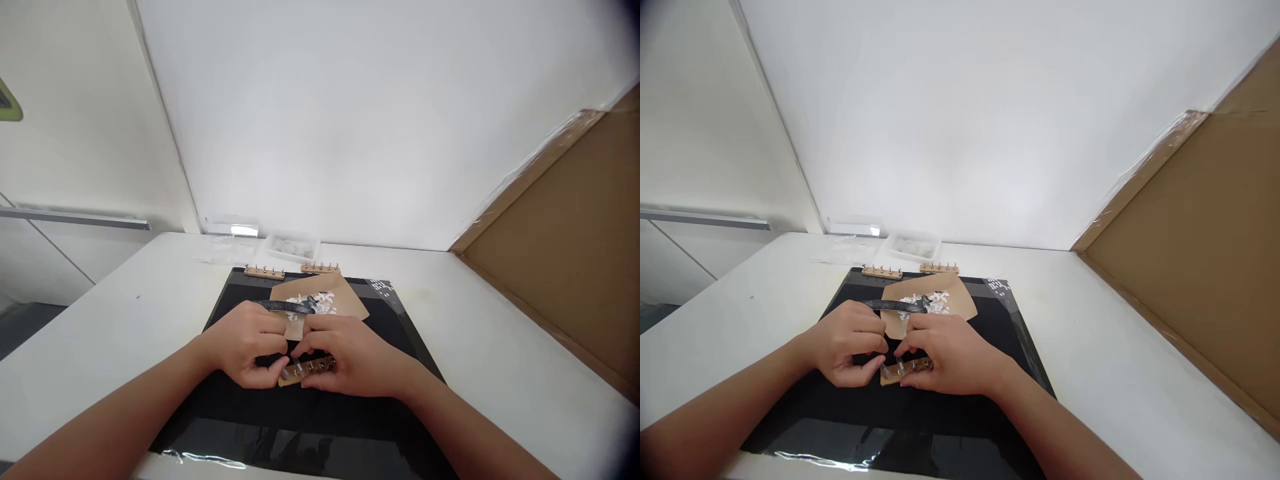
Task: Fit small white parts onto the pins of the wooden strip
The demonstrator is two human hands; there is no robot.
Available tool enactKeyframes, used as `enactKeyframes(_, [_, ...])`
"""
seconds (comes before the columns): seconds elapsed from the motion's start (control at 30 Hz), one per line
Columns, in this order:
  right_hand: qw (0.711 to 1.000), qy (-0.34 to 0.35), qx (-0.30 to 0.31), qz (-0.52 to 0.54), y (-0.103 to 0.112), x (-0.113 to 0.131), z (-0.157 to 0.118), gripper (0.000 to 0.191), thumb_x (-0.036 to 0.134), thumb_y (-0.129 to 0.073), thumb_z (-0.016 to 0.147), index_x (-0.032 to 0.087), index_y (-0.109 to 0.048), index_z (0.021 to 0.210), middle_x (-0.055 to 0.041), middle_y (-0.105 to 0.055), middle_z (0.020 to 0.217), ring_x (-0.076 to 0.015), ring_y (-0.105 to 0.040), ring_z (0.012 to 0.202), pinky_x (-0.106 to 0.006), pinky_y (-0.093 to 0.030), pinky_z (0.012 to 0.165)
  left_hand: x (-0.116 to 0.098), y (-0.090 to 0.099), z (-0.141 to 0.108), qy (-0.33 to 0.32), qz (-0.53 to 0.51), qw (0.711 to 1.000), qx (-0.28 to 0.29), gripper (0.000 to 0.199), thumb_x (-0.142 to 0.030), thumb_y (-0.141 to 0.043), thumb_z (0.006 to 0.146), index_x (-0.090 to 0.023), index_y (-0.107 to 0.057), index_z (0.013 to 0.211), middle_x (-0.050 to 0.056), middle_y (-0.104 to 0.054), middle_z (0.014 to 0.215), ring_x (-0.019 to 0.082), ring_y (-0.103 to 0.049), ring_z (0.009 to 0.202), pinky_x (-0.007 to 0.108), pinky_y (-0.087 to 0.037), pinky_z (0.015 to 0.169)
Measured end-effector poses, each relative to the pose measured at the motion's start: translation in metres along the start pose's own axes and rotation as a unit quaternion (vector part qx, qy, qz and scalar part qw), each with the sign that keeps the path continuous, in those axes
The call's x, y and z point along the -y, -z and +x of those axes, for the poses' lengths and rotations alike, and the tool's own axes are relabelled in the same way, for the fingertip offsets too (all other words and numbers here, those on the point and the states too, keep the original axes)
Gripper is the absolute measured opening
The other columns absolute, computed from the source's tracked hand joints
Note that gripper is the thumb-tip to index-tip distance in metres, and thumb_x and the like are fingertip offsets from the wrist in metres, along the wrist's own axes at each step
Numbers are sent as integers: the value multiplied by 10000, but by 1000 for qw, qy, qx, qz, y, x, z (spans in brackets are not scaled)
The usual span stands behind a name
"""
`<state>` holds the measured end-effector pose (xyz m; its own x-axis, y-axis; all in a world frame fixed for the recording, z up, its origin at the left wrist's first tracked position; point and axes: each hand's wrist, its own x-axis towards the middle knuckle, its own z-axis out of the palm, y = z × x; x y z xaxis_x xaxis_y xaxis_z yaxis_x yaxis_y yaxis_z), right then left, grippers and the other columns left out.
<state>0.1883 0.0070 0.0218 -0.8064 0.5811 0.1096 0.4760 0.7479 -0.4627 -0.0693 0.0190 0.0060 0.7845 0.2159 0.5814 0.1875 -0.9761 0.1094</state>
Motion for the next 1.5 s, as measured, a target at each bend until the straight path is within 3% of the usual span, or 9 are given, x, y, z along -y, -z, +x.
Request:
enactKeyframes(0.67, [998, 52, -27, 5, 0, 1, -1, 106, 299, -827, 868, 237, -772, 934, -2, -700, 945, -146, -662, 849, -256, -458, 722, 1, 0, -1, 4, -16, 1000, 7, 39, -215, -599, 823, -215, -597, 784, -14, -551, 612, 147, -476, 505, 329, -305, 487])
enactKeyframes(1.3, [993, 115, -24, -18, -3, 2, 3, 173, 364, -697, 1005, 235, -775, 920, -19, -734, 910, -171, -655, 906, -328, -500, 890, 0, 0, -2, 8, -26, 999, 21, 36, -247, -613, 806, -224, -588, 796, -20, -556, 615, 143, -494, 493, 328, -324, 470])
enactKeyframes(1.5, [991, 125, -28, -25, -4, 1, 4, 190, 368, -687, 1011, 231, -775, 913, -25, -735, 891, -181, -642, 897, -324, -506, 857, 0, 0, -1, 8, -22, 1000, 21, 39, -245, -612, 801, -223, -584, 786, -19, -538, 607, 145, -493, 495, 326, -309, 469])
